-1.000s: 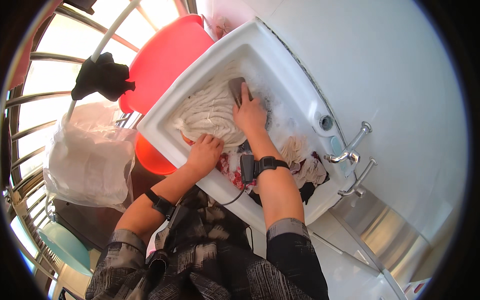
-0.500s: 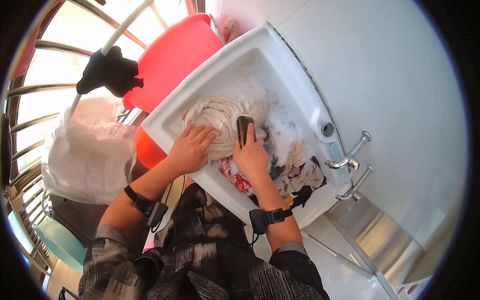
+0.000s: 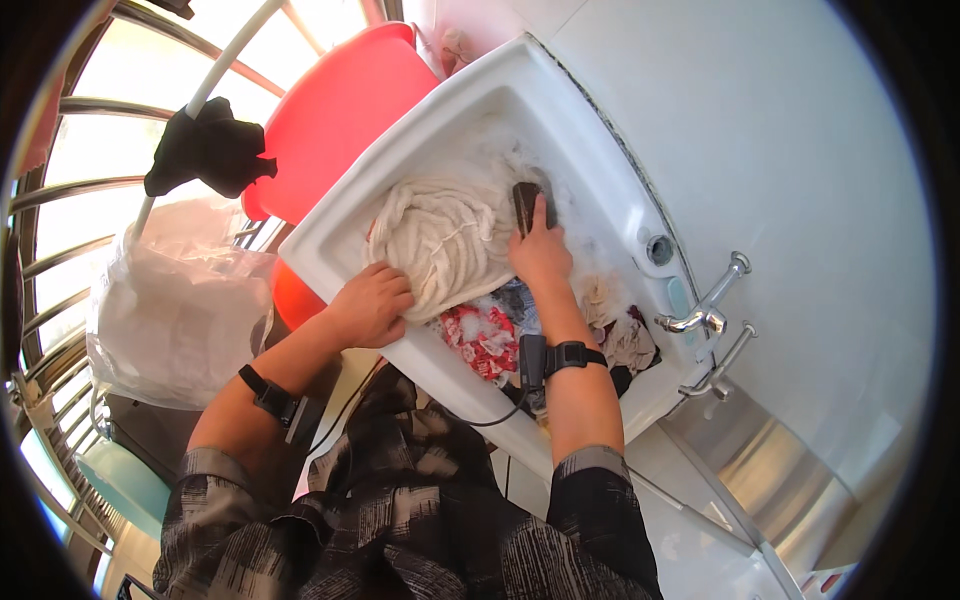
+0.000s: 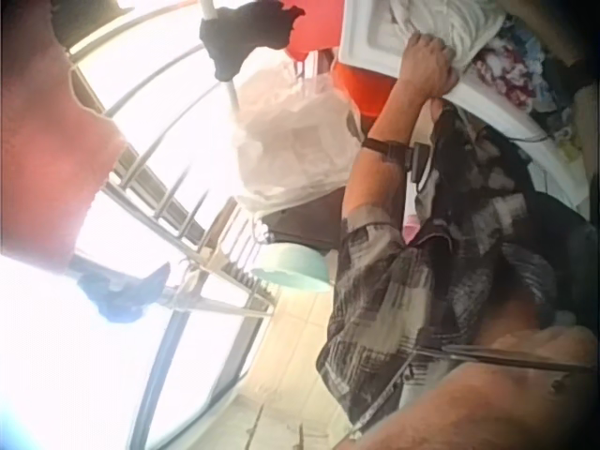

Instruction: Hand washing clothes in a laundry sink using a brush and soap.

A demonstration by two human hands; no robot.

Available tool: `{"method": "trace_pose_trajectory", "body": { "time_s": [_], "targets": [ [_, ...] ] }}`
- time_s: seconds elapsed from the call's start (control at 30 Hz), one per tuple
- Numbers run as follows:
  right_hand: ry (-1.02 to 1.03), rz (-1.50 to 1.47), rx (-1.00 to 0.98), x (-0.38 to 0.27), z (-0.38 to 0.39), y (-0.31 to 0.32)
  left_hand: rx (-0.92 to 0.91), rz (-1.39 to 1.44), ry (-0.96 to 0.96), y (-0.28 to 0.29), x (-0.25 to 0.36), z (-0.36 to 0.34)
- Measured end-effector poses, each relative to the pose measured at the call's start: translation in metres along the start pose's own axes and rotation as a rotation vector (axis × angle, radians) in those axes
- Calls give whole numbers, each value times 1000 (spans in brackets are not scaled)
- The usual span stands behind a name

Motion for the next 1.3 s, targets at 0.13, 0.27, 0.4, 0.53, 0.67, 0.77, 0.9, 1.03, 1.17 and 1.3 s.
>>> {"method": "trace_pose_trajectory", "body": {
  "time_s": [0.13,0.27,0.4,0.53,0.67,0.77,0.9,1.03,1.17,1.3],
  "targets": [
    [-148,55,-170,22,21,-10,120,-1,130,21,-7,21],
    [-35,34,-125,-32,70,4,208,-48,234,38,-8,22],
    [286,91,-28,-98,70,-11,147,-22,162,14,-15,22],
    [219,37,48,-84,11,7,136,4,140,8,-13,17],
    [94,39,44,-59,-18,17,94,9,127,15,-9,17],
    [29,-29,65,-43,-30,12,69,14,137,12,-12,18],
    [27,-47,120,-44,-15,0,237,4,142,20,-12,25],
    [331,-104,93,-112,74,-9,297,-30,228,31,-11,36],
    [500,51,-24,-135,71,-30,237,-28,253,20,-16,30],
    [237,100,66,-92,-16,16,169,-58,274,13,-18,21]
  ]
}}
Point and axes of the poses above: each hand's wrist, its own z-axis away from the middle knuckle, its own y-axis out of the back of the hand, x = y × z, the point moved 9 cm from there along -z, towards the middle knuckle, and after that the axes turned 9 degrees about -x, right-handed, at the moved point
